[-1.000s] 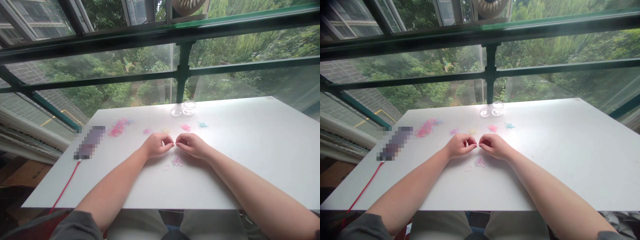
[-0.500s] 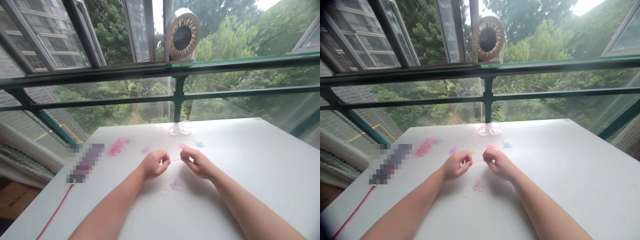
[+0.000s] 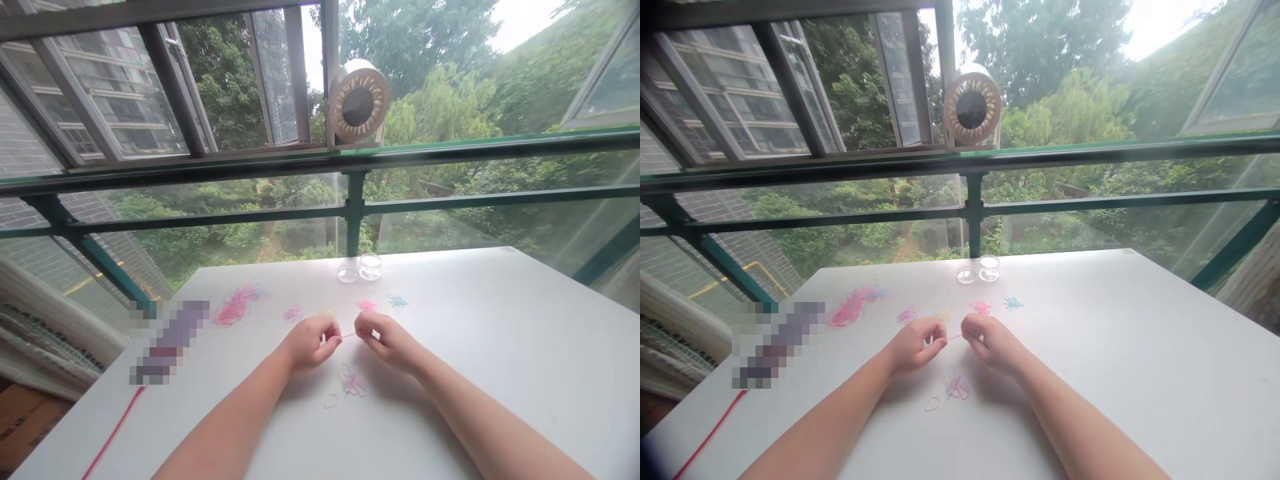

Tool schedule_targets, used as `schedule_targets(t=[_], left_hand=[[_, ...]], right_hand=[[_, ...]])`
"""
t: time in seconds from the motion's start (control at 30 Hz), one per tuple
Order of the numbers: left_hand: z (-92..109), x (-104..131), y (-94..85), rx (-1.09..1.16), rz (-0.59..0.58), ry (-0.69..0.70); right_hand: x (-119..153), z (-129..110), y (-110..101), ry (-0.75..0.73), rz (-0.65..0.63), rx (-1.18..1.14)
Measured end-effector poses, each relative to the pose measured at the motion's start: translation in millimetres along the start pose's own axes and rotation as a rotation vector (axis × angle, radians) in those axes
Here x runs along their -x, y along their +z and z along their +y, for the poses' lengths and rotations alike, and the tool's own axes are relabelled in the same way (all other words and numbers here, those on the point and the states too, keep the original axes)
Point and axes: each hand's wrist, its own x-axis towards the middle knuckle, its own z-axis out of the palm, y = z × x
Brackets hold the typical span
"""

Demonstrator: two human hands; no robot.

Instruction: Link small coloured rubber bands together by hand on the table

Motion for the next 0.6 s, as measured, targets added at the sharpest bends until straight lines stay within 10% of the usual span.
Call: schedule_targets(t=[0.6], left_hand=[[-2.8,-1.9,5.4,0.044,0.036,-0.023]], right_hand=[[-0.2,3.2,0.9,0.104,0.037,-0.075]])
